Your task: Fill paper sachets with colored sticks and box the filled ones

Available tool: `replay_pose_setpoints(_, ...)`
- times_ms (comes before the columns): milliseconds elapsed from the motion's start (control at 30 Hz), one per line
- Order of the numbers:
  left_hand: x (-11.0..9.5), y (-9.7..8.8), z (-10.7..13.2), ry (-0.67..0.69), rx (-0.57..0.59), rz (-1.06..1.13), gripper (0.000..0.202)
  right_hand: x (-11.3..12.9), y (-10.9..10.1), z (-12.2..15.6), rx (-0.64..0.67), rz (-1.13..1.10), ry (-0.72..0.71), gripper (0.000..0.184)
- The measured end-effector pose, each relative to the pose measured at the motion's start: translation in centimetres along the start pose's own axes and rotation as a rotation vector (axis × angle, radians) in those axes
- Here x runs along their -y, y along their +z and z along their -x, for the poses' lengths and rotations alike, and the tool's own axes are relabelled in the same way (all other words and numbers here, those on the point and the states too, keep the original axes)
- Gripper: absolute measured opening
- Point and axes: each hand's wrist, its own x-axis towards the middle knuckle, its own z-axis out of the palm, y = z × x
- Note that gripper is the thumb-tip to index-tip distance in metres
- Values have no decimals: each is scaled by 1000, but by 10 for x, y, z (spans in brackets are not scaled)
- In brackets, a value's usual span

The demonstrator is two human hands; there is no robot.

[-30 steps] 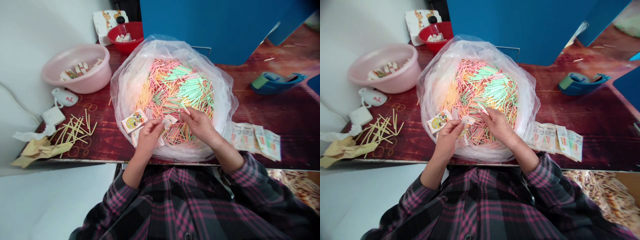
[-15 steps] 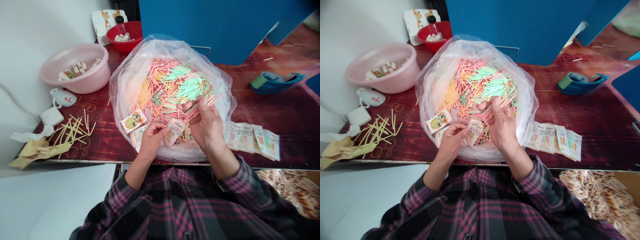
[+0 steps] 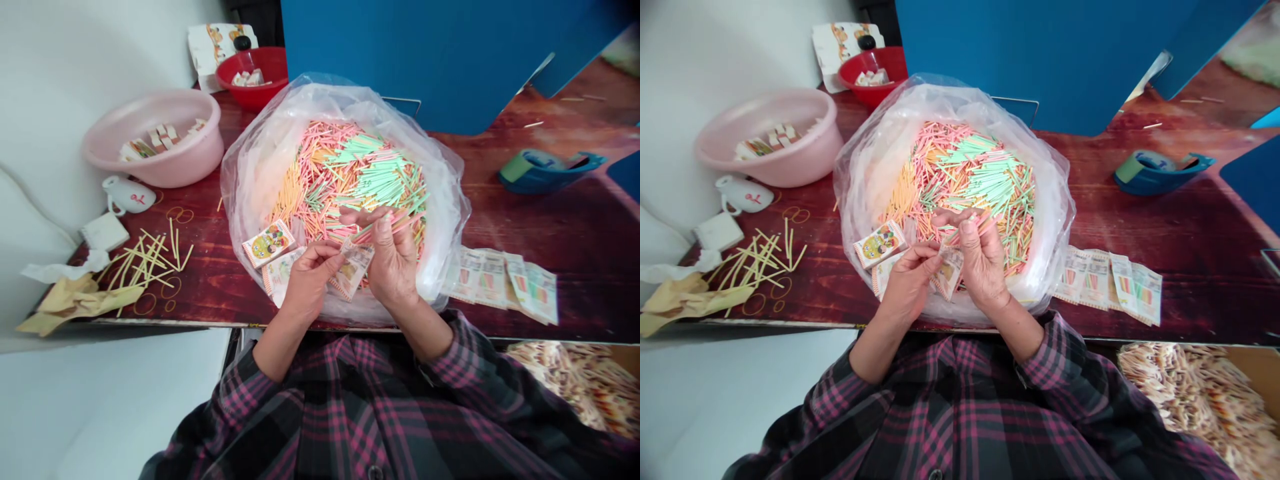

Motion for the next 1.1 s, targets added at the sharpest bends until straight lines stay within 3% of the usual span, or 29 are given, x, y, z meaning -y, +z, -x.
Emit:
replay_pose_setpoints(400,7,2,-4,41,-35,54,20,-14,-8,3,80,-163,172,22)
replay_pose_setpoints(533,8,3,-6,36,-48,68,19,-16,-11,1,74,-162,137,47)
replay_pose_setpoints(700,6,4,-10,71,-75,78,18,-16,-13,3,51,-50,106,23)
replay_pose_setpoints(933,7,0,-13,86,-79,42,22,-12,-26,-10,-105,-7,114,25)
replay_pose_setpoints(1100,10,1,-13,175,-56,-8,17,-7,-31,-7,94,120,229,33)
